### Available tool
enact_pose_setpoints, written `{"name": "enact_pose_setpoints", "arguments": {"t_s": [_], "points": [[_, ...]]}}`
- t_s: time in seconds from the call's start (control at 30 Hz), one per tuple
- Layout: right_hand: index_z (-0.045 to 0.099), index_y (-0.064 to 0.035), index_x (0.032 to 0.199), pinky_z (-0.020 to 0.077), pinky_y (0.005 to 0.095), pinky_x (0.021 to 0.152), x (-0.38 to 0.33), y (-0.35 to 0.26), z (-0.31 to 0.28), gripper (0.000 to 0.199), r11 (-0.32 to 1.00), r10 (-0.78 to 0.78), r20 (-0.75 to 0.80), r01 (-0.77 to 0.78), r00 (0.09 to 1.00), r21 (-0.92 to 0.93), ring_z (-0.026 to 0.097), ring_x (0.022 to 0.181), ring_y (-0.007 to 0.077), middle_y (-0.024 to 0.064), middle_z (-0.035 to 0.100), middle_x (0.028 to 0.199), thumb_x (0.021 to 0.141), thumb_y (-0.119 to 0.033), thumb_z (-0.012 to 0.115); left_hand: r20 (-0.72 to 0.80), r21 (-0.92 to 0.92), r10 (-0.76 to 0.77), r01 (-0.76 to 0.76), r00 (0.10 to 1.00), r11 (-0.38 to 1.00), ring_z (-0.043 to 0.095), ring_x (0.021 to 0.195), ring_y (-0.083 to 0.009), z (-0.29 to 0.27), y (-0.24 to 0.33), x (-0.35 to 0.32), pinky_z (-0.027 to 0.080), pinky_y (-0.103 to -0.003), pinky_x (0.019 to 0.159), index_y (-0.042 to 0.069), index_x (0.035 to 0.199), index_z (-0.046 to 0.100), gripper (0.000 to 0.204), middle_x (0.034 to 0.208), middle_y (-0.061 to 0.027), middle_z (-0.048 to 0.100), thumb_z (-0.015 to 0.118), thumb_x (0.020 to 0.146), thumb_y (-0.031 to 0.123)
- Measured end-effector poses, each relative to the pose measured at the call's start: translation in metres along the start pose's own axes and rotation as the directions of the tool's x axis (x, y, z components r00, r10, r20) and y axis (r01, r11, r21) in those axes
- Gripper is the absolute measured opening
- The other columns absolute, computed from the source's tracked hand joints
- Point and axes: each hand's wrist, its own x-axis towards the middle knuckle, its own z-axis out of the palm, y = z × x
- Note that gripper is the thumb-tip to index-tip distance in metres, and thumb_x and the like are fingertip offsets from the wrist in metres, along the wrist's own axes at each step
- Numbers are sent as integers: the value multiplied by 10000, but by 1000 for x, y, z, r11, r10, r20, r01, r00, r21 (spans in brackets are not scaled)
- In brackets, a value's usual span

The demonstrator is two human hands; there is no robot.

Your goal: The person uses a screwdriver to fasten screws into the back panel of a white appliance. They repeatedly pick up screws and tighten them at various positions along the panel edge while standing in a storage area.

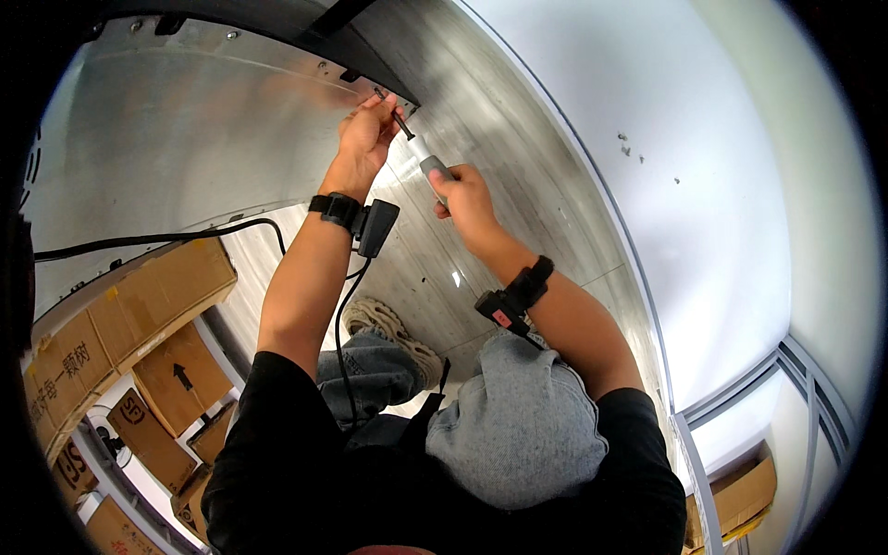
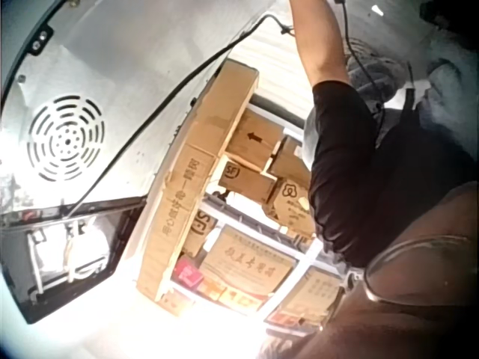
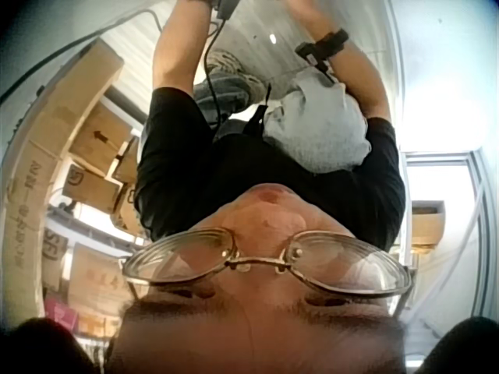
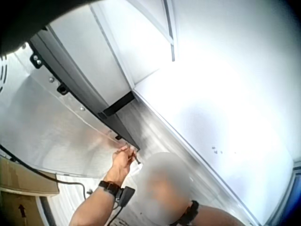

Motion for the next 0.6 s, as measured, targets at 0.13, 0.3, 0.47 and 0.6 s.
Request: {"name": "enact_pose_setpoints", "arguments": {"t_s": [0.13,0.3,0.47,0.6], "points": [[565,-15,952,414,289,551,2,-7,-8,329,947,194,191,-234,962,218,508,552,144,60,579,758,906,-340,547,60,-68,8,-4,998,998,630,705,-181,-1,-4,-4,506,-272,567,9,1089,461,272,934,-115,631,555,840,-49],[578,-17,975,408,292,527,-6,-19,2,329,989,149,64,-150,987,6,513,532,157,67,585,706,940,-331,484,13,77,-9,8,1000,997,634,716,-188,1,2,-2,498,-270,563,-5,1164,409,367,924,-121,636,578,840,-35],[548,-17,1016,407,298,508,17,10,-6,350,972,-212,-12,209,977,-109,537,562,152,61,563,745,914,-352,539,-54,99,16,-11,998,995,629,692,-183,6,2,-10,510,-266,564,32,1086,464,257,854,-90,631,575,859,-14],[521,-28,1025,412,288,514,5,-19,-14,369,959,132,206,-177,970,221,556,642,148,50,537,845,858,-337,634,-2,68,20,-20,1000,997,619,726,-173,3,1,-12,494,-261,591,57,1049,479,203,897,-81,627,567,870,19]]}}
